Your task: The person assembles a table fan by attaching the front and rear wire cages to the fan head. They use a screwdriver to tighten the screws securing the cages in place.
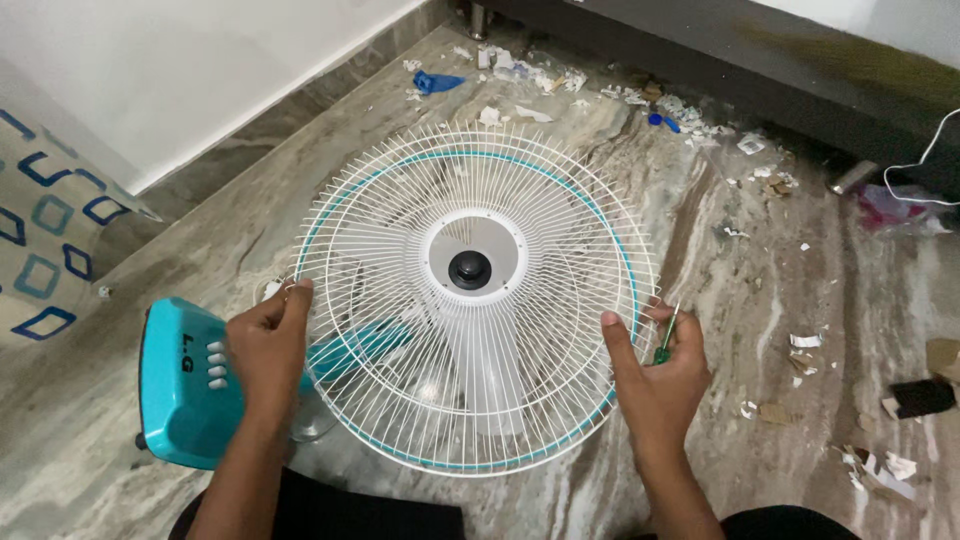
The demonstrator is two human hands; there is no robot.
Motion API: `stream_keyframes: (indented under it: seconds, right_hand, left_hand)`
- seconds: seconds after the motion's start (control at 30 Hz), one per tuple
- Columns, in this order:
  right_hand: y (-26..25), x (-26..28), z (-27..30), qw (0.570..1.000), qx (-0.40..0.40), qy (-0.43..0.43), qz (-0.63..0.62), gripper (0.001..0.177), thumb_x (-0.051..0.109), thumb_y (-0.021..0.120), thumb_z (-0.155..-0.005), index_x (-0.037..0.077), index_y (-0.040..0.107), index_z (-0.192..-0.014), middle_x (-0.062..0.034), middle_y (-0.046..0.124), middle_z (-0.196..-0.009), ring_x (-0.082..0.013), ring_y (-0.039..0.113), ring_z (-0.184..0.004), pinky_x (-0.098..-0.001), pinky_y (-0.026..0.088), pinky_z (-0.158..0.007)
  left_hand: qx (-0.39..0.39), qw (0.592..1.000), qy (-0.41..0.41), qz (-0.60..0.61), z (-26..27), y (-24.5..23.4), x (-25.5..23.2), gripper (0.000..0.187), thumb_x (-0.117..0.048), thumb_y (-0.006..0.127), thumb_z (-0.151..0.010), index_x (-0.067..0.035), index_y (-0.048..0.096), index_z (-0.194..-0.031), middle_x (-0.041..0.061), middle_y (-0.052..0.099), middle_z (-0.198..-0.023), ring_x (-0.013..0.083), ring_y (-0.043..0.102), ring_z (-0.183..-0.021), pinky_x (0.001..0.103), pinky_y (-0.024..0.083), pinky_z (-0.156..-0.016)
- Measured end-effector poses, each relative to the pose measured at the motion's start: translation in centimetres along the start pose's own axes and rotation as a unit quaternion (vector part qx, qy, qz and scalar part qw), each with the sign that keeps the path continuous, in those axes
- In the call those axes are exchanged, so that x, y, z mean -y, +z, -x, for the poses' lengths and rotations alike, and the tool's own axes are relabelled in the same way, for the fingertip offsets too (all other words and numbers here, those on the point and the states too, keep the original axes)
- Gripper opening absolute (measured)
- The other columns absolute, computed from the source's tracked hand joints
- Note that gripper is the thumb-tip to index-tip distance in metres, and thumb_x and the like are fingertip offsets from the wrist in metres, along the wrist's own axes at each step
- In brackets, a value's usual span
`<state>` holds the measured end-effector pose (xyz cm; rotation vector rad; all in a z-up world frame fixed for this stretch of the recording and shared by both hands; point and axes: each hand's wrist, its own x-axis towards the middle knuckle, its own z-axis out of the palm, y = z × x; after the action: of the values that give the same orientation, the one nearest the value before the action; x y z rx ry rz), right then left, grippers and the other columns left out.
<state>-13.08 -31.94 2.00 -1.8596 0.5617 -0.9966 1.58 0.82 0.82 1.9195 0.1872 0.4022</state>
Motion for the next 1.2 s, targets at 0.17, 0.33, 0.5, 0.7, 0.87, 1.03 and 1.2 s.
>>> stream_keyframes:
  seconds: [0.17, 0.33, 0.5, 0.7, 0.87, 1.03, 1.2]
  right_hand:
    - [0.1, -0.4, -0.2, 0.997, -0.001, 0.039, 0.064, 0.048, 0.036, 0.087, -0.083, 0.0, 0.066, -0.106, -0.0111, 0.07, -0.1, -0.0165, 0.063, -0.091, -0.0319, 0.051, -0.084]
    - [0.2, -0.9, 0.1, 0.995, 0.008, 0.077, 0.07, 0.049, 0.036, 0.087, -0.082, -0.001, 0.067, -0.107, -0.0118, 0.071, -0.1, -0.0176, 0.064, -0.093, -0.0323, 0.051, -0.085]
    - [0.8, -1.3, -0.1, 0.998, 0.011, 0.042, 0.04, 0.049, 0.036, 0.086, -0.082, -0.001, 0.066, -0.108, -0.0128, 0.071, -0.108, -0.0186, 0.065, -0.103, -0.0326, 0.05, -0.093]
    - [1.1, -1.4, -0.7, 0.997, 0.021, 0.063, 0.048, 0.047, 0.037, 0.085, -0.083, 0.001, 0.066, -0.106, -0.0125, 0.07, -0.106, -0.0214, 0.065, -0.102, -0.0345, 0.051, -0.091]
    - [1.2, -1.6, -1.1, 0.997, 0.025, 0.049, 0.056, 0.049, 0.038, 0.086, -0.082, 0.001, 0.066, -0.106, -0.0121, 0.072, -0.108, -0.0205, 0.067, -0.103, -0.0342, 0.051, -0.092]
    - [1.3, -1.8, -1.6, 0.997, 0.035, 0.054, 0.041, 0.05, 0.04, 0.085, -0.083, 0.0, 0.066, -0.107, -0.0137, 0.073, -0.109, -0.0208, 0.067, -0.105, -0.0344, 0.051, -0.095]
    - [1.3, -2.0, -1.9, 0.992, 0.044, 0.077, 0.088, 0.053, 0.044, 0.083, -0.082, 0.002, 0.067, -0.11, -0.0127, 0.073, -0.109, -0.0222, 0.068, -0.102, -0.0349, 0.051, -0.091]
  left_hand:
    - [-0.002, 1.0, -0.007, -0.023, -0.3, -0.2, -0.2, 0.044, -0.031, 0.074, -0.094, 0.003, 0.063, -0.07, -0.005, 0.04, -0.053, 0.0042, 0.035, -0.055, 0.03, 0.028, -0.049]
    - [0.02, 0.999, -0.03, 0.035, -0.1, -0.4, 0.6, 0.053, -0.032, 0.074, -0.098, 0.004, 0.055, -0.063, -0.006, 0.037, -0.058, 0.0066, 0.03, -0.057, 0.032, 0.021, -0.052]
    - [-0.002, 0.999, -0.038, 0.011, -0.3, -0.1, 0.4, 0.048, -0.032, 0.075, -0.095, 0.003, 0.061, -0.065, -0.006, 0.041, -0.056, 0.0057, 0.033, -0.056, 0.031, 0.025, -0.051]
    - [0.002, 0.999, -0.04, 0.032, -0.7, 0.3, 0.5, 0.045, -0.031, 0.075, -0.095, 0.003, 0.063, -0.068, -0.007, 0.043, -0.057, 0.0049, 0.035, -0.057, 0.029, 0.029, -0.053]
    - [0.004, 0.998, -0.002, 0.057, -0.9, 0.5, 0.8, 0.053, -0.029, 0.076, -0.1, 0.006, 0.055, -0.067, -0.006, 0.039, -0.061, 0.0058, 0.033, -0.061, 0.028, 0.032, -0.059]
    - [-0.003, 0.999, -0.033, 0.024, -1.0, 0.4, 0.1, 0.047, -0.03, 0.075, -0.096, 0.004, 0.061, -0.067, -0.006, 0.044, -0.059, 0.0045, 0.037, -0.059, 0.028, 0.031, -0.055]
    - [0.005, 0.998, -0.055, 0.007, -1.3, 0.6, 0.1, 0.047, -0.031, 0.075, -0.097, 0.006, 0.063, -0.07, -0.005, 0.043, -0.061, 0.0064, 0.035, -0.06, 0.03, 0.027, -0.054]
